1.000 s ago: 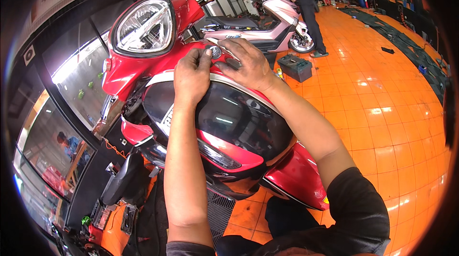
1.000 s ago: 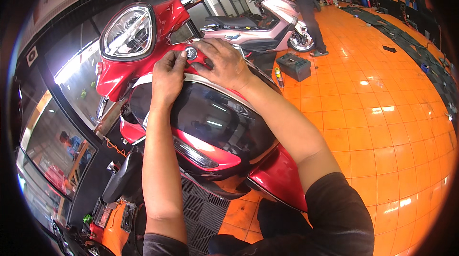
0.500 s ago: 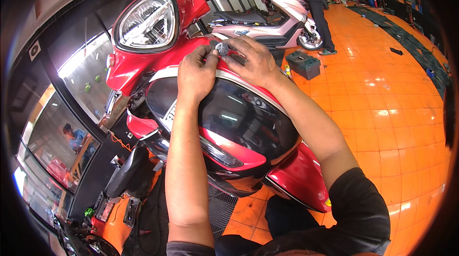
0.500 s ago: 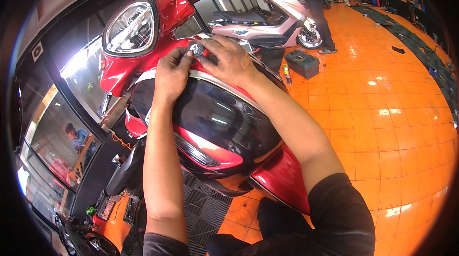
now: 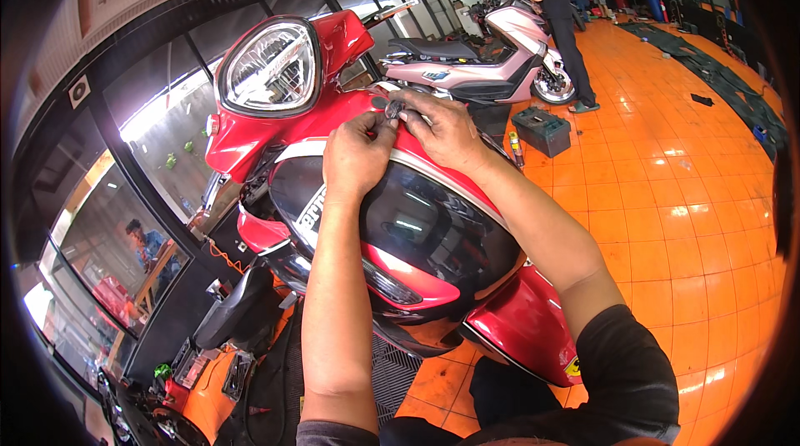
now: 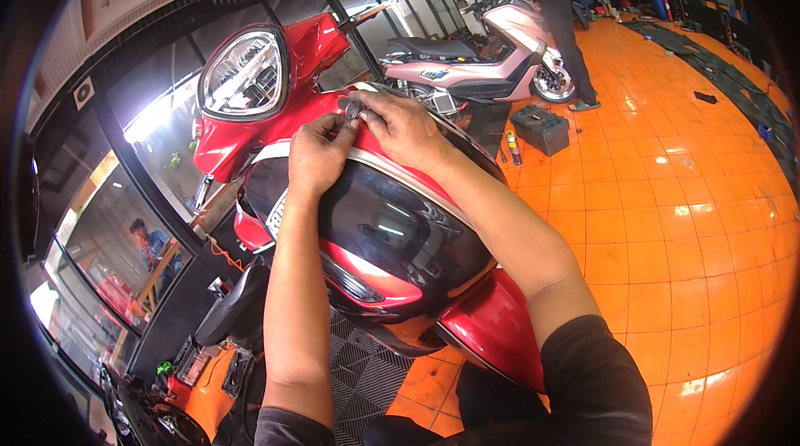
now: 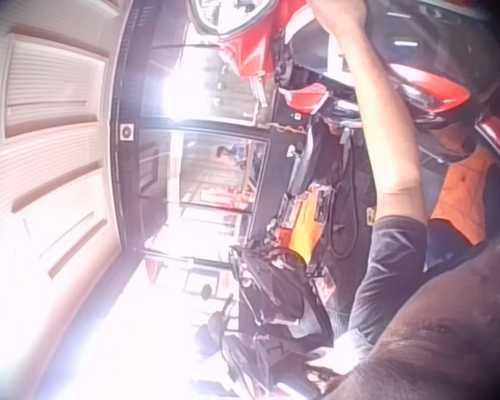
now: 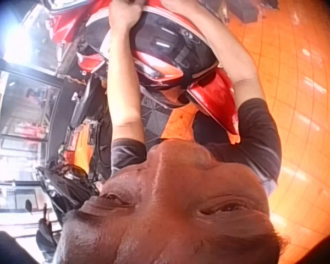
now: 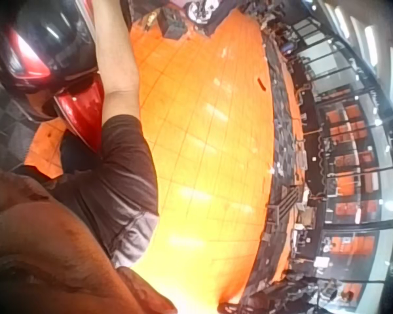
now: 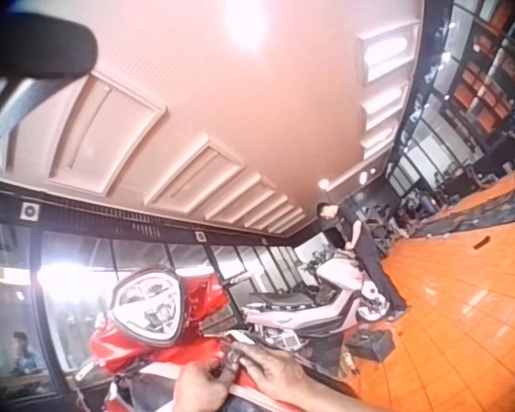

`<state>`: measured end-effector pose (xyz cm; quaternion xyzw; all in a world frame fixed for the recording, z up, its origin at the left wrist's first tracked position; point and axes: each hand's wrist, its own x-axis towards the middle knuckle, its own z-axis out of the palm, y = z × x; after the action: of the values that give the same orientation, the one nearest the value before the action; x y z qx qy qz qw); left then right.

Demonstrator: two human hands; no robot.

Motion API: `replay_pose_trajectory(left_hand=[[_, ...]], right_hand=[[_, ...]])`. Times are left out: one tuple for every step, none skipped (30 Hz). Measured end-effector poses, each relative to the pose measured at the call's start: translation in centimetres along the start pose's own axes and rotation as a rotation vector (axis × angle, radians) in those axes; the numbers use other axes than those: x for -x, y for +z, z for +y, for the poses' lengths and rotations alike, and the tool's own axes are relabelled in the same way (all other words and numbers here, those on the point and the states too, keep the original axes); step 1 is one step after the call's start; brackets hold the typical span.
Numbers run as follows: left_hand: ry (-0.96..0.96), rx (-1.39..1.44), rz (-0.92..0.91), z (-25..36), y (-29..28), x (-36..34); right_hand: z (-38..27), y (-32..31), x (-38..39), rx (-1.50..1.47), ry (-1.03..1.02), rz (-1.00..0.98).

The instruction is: The person attaches rubber trim and small plastic clips to the front fairing of a red scooter by hand.

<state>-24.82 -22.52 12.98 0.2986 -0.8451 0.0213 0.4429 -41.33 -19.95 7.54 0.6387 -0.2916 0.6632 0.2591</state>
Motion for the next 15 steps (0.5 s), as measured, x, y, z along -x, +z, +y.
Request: replay_pose_trajectory(left_hand=[[0.002,-0.009,-0.001,0.04,-0.04,0.00],[0.003,-0.019,-0.005,0.10,0.00,-0.01],[0.005,-0.027,-0.008,0.18,0.04,-0.02],[-0.002,-0.040,-0.017,0.26,-0.01,-0.01],[-0.007,-0.052,-0.029,0.33,-0.06,-0.01],[-0.013,-0.064,-0.041,0.36,-0.08,-0.02],[-0.002,-0.061,-0.033,0.29,-0.04,-0.03],[0.009,-0.058,-0.026,0.16,-0.02,0.00],[0.019,-0.055,-0.018,0.11,0.02,0.00],[0.014,-0.057,-0.020,0.12,0.06,-0.04],[0.008,-0.059,-0.021,0.25,0.01,-0.01],[0.002,-0.061,-0.022,0.30,0.00,0.01],[0.007,-0.063,-0.023,0.25,0.05,0.00],[0.013,-0.063,-0.021,0.24,0.08,-0.04],[0.019,-0.064,-0.020,0.25,0.15,-0.05]], right_hand=[[-0.10,-0.01,-0.06,-0.002,0.009,-0.007],[-0.12,-0.02,-0.02,-0.004,0.019,-0.014],[-0.01,0.04,0.02,-0.002,-0.029,-0.005],[0.20,0.16,0.06,0.001,-0.078,0.003],[0.30,0.19,0.13,0.005,-0.125,0.014],[0.35,0.22,0.20,-0.005,-0.131,0.014],[0.37,0.27,0.25,-0.015,-0.137,0.015],[0.27,0.29,0.28,-0.024,-0.143,0.016],[0.17,0.25,0.31,-0.022,-0.136,0.007],[0.03,0.15,0.32,-0.021,-0.129,-0.001],[-0.10,0.07,0.37,-0.020,-0.123,-0.010],[-0.06,0.04,0.48,-0.015,-0.122,-0.018],[0.00,0.02,0.58,-0.011,-0.122,-0.026],[0.02,-0.06,0.59,-0.005,-0.123,-0.035],[-0.01,-0.13,0.59,0.007,-0.119,-0.031]])
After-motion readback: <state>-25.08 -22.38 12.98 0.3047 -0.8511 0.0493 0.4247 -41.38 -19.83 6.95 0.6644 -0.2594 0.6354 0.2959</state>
